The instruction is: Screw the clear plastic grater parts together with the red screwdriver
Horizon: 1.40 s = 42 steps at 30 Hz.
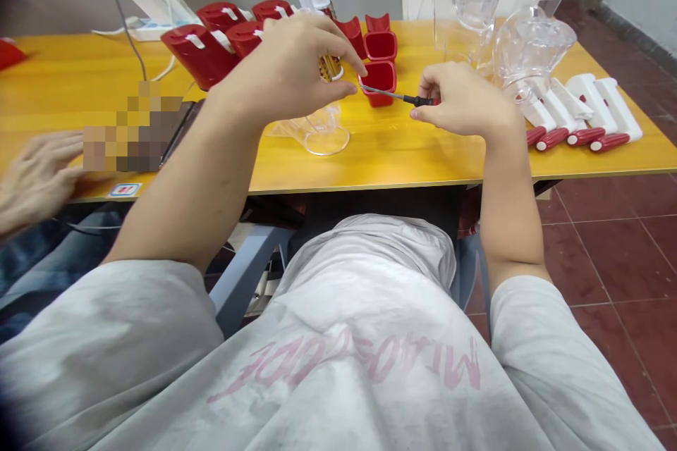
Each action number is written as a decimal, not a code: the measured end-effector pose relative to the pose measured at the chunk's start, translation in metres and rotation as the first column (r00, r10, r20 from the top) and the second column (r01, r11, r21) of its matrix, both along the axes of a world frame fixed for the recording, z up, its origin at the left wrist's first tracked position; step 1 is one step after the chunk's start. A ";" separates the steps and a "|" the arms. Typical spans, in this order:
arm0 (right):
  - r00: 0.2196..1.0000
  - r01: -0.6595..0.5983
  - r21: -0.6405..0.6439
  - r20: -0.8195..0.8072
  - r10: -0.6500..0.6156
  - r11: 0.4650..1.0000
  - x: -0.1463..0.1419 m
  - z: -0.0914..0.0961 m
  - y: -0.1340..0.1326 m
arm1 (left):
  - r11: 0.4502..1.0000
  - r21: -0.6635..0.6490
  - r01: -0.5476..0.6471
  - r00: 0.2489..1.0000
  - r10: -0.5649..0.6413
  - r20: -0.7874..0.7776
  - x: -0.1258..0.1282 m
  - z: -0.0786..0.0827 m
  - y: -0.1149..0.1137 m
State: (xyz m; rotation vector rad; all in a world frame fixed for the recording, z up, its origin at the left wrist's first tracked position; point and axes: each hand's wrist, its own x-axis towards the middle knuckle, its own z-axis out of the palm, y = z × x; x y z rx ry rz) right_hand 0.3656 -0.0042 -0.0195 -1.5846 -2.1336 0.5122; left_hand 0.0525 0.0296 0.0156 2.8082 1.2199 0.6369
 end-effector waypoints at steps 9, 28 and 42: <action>0.999 -0.012 -0.014 -0.035 0.011 1.000 -0.002 0.002 -0.001 | 0.994 -0.097 0.053 0.998 -0.050 0.034 0.005 -0.002 0.004; 0.998 -0.016 -0.051 -0.060 0.013 0.999 0.000 0.005 -0.004 | 0.996 -0.085 0.031 0.997 -0.024 0.080 0.011 -0.005 0.006; 0.998 0.015 -0.084 -0.067 -0.020 0.996 0.005 0.010 -0.010 | 0.994 -0.082 -0.066 0.998 0.066 -0.005 0.018 0.010 0.017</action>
